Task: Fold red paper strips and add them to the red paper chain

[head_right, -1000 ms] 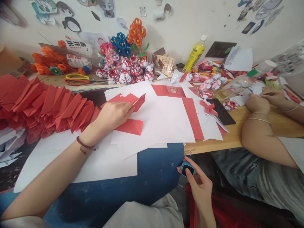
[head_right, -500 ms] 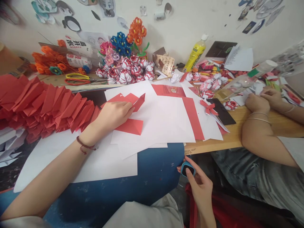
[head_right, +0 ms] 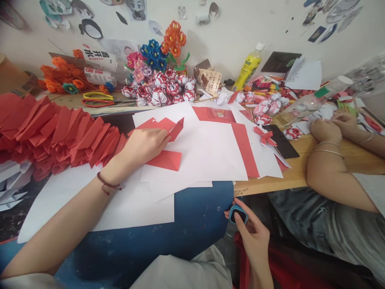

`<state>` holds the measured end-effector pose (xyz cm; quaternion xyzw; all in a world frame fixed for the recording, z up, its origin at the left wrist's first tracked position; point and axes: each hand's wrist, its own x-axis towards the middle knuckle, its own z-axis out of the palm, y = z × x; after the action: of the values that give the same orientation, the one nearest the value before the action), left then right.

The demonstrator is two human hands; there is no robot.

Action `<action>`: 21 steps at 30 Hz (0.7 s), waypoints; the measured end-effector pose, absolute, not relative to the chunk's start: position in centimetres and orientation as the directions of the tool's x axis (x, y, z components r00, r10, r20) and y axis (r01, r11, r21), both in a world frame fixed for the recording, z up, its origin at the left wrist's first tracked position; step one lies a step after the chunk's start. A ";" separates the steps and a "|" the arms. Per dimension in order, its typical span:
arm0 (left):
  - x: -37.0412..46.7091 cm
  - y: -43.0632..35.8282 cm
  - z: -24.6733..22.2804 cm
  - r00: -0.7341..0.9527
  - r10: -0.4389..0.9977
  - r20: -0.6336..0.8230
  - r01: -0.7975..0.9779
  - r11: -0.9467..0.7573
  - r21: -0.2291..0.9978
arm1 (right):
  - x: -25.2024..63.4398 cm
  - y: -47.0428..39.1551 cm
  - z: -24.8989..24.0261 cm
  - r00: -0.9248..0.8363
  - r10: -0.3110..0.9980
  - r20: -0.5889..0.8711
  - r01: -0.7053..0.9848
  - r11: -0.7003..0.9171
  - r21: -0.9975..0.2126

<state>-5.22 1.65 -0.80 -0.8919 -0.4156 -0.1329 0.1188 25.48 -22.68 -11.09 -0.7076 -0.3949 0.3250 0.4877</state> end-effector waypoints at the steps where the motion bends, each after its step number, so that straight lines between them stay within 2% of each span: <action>1: -5.2 1.7 -0.8 0.619 0.710 0.336 0.773 -0.626 -0.102 | 25.4 -22.7 -11.0 0.480 0.875 -0.066 0.257 -0.212 -0.943; 9: -5.2 1.7 -0.8 0.622 0.709 0.331 0.773 -0.623 -0.118 | 25.8 -22.7 -11.7 0.472 0.877 -0.089 0.174 -0.191 -0.966; 17: -5.2 1.6 -0.8 0.619 0.717 0.320 0.777 -0.619 -0.115 | 25.8 -22.7 -11.8 0.460 0.884 -0.082 0.194 -0.190 -0.962; 21: -5.1 1.5 -0.7 0.613 0.726 0.312 0.783 -0.610 -0.120 | 25.7 -22.7 -11.7 0.481 0.876 -0.036 0.261 -0.182 -0.948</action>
<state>-5.14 1.54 -0.68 -0.8897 -0.4239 -0.1166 0.1228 25.65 -22.65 -11.71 -0.7035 -0.4042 0.3103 0.4954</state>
